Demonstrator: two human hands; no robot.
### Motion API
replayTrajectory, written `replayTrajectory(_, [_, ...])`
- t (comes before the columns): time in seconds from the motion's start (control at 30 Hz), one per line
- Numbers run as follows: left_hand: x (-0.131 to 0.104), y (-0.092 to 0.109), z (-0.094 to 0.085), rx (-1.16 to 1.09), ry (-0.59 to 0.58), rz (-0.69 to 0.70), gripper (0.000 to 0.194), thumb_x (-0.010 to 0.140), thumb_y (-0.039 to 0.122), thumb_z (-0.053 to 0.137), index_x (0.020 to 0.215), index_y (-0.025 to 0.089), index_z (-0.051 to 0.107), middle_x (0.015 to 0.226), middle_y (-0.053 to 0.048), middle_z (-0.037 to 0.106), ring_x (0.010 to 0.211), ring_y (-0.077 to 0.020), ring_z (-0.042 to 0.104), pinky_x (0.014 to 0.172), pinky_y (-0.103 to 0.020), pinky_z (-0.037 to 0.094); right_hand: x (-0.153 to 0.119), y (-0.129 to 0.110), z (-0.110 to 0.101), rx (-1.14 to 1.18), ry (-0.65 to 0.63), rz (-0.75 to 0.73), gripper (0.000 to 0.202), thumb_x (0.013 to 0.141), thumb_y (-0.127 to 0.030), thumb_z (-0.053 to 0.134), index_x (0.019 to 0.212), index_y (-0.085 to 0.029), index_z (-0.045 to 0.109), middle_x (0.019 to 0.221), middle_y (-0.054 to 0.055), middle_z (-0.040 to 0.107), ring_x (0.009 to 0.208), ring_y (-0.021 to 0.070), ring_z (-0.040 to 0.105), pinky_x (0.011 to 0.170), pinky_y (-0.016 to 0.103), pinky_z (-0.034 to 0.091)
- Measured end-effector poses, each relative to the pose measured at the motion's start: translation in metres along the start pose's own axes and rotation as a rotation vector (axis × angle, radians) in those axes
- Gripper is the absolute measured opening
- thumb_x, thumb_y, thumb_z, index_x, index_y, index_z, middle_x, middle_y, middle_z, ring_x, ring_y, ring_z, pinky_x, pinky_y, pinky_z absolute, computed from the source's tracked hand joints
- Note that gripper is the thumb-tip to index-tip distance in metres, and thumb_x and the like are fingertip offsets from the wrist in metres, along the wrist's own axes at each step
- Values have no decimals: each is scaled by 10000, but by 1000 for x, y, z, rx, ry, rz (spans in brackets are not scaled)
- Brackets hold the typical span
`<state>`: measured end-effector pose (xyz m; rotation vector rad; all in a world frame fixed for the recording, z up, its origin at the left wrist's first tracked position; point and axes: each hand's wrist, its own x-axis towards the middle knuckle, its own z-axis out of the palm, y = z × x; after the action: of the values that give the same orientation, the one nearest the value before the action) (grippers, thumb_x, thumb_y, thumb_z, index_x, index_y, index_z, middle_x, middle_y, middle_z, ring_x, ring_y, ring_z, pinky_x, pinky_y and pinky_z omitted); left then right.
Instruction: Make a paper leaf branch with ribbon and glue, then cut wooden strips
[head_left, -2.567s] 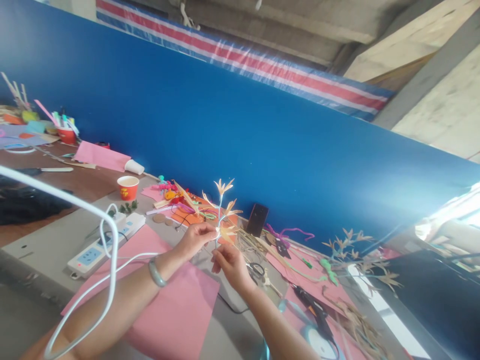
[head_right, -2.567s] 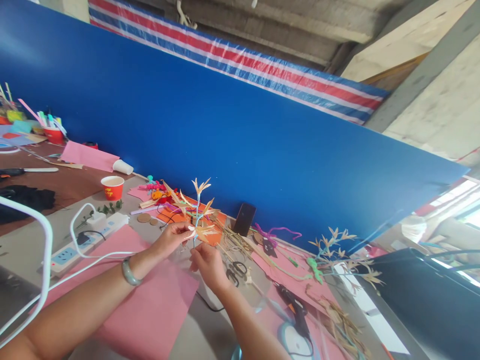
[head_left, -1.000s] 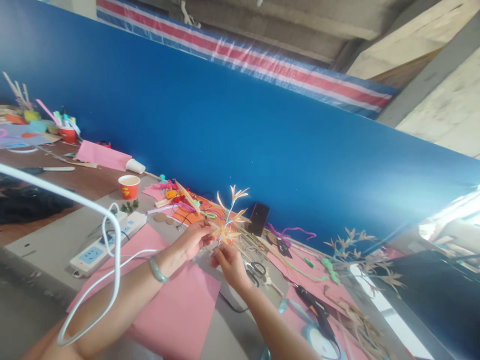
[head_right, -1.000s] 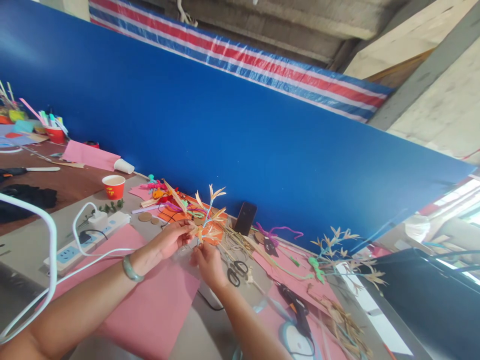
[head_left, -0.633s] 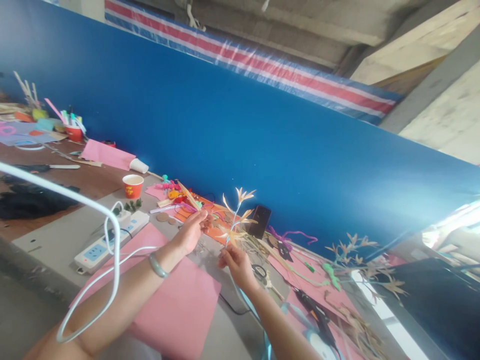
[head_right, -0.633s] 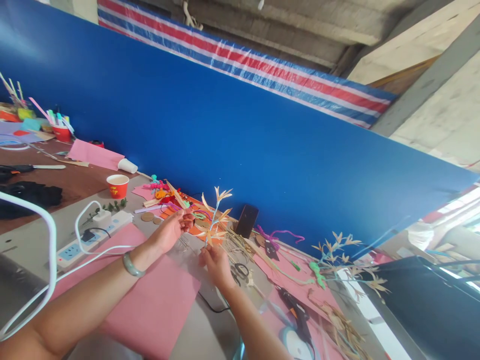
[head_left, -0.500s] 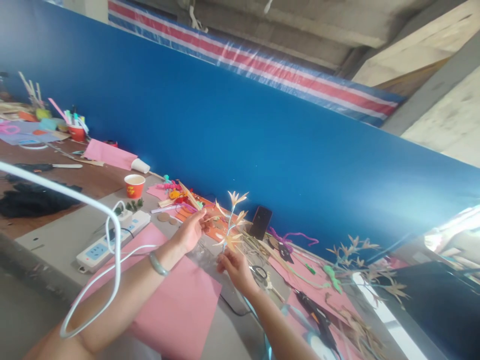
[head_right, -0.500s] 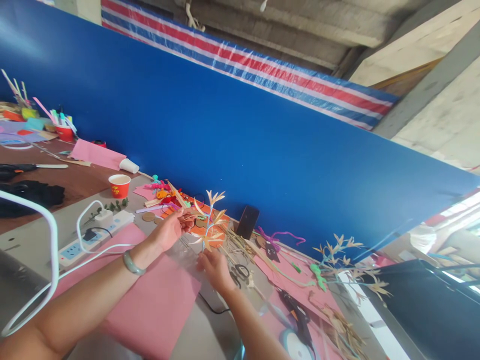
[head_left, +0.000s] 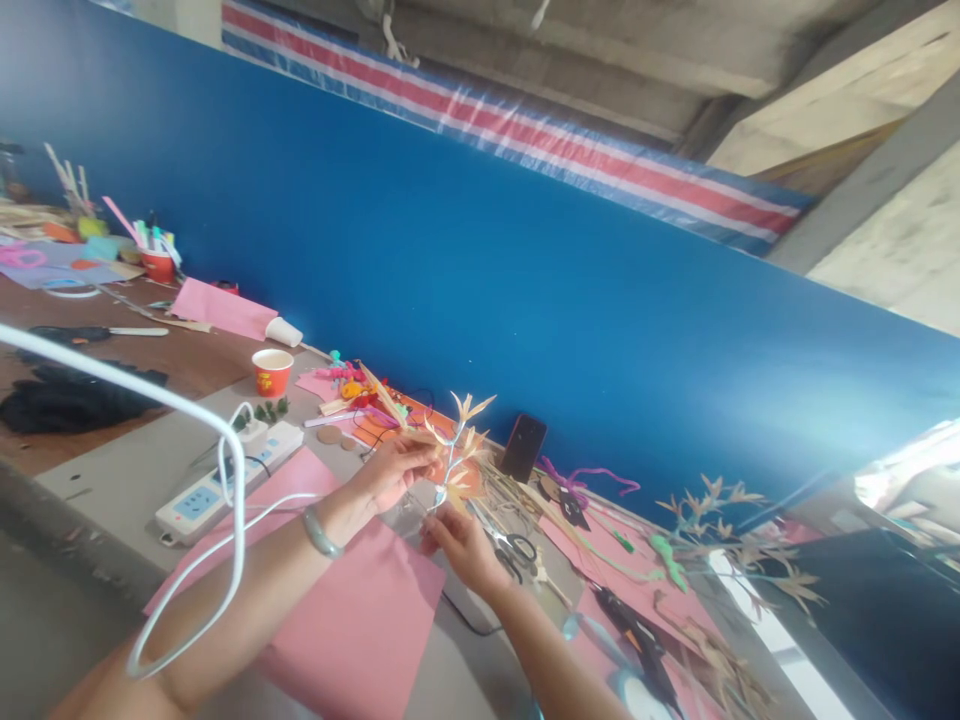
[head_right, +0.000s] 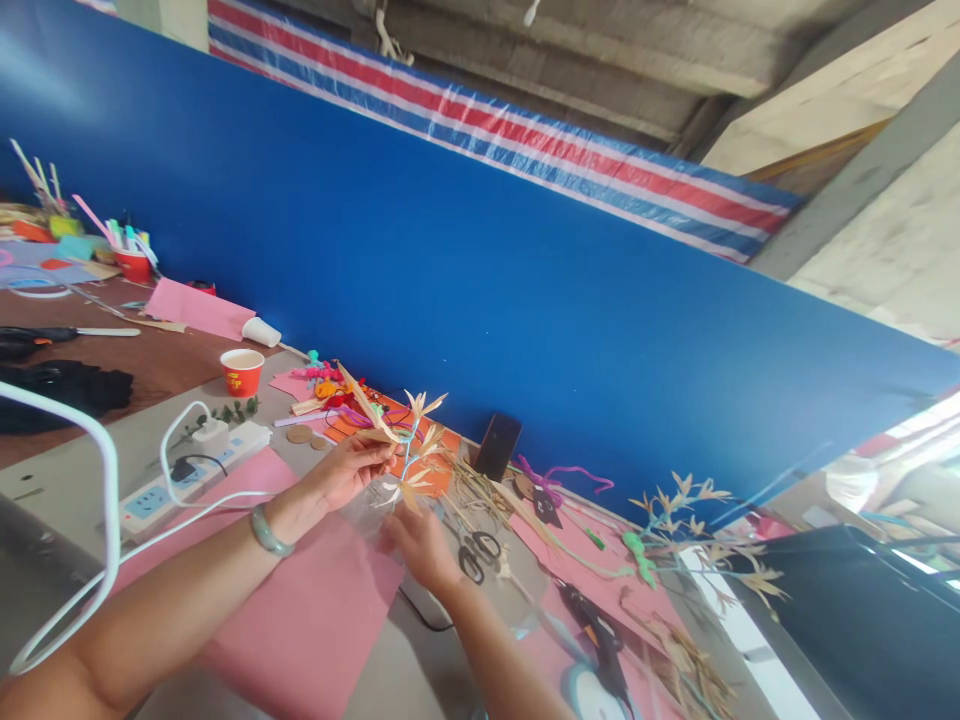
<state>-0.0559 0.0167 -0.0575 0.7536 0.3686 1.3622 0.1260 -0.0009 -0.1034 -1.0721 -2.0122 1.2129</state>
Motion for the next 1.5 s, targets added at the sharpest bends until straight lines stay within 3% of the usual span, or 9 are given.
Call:
replayTrajectory(0.17, [-1,4,1,32,-23,49,164,699,186,749,841,120,697,764,-38,655,661,-98,590,623,-216,440,2,-2,-2,-6,1,-7,330,902,-449,491,779,-167,611,634,25,684,588,141,651,640,262,520])
replayTrajectory(0.4, [0,13,-3,-55,30,87,244,734,298,706,924,146,687,847,-60,695,742,-160,632,683,-276,470,1,-4,-13,-61,2,-11,320,903,-424,495,769,-161,617,616,27,683,576,138,640,618,256,512])
replayTrajectory(0.77, [4,15,-6,35,107,131,137,700,242,726,757,135,662,711,-29,669,640,-125,613,599,-234,446,-1,-6,-11,-88,-19,-41,308,898,-392,494,730,-169,625,617,28,681,583,143,632,621,261,515])
replayTrajectory(1.07, [6,13,-12,-14,193,70,197,662,269,755,698,135,616,600,5,615,537,-80,574,498,-174,429,1,-12,-5,-77,-4,-60,271,885,-383,509,721,-183,593,606,21,676,568,150,633,599,259,507])
replayTrajectory(1.33, [8,18,-8,-136,262,25,316,764,401,671,909,122,646,699,-27,648,555,-112,635,503,-196,488,5,-4,-12,-137,126,-16,315,889,-406,480,708,-174,595,573,21,671,534,141,621,584,242,477])
replayTrajectory(1.5, [10,15,-9,-93,350,-24,354,818,445,590,901,104,638,805,-86,684,555,-113,636,495,-205,480,6,-2,-16,-122,221,-16,309,871,-430,497,702,-182,569,549,18,661,515,147,614,570,249,474])
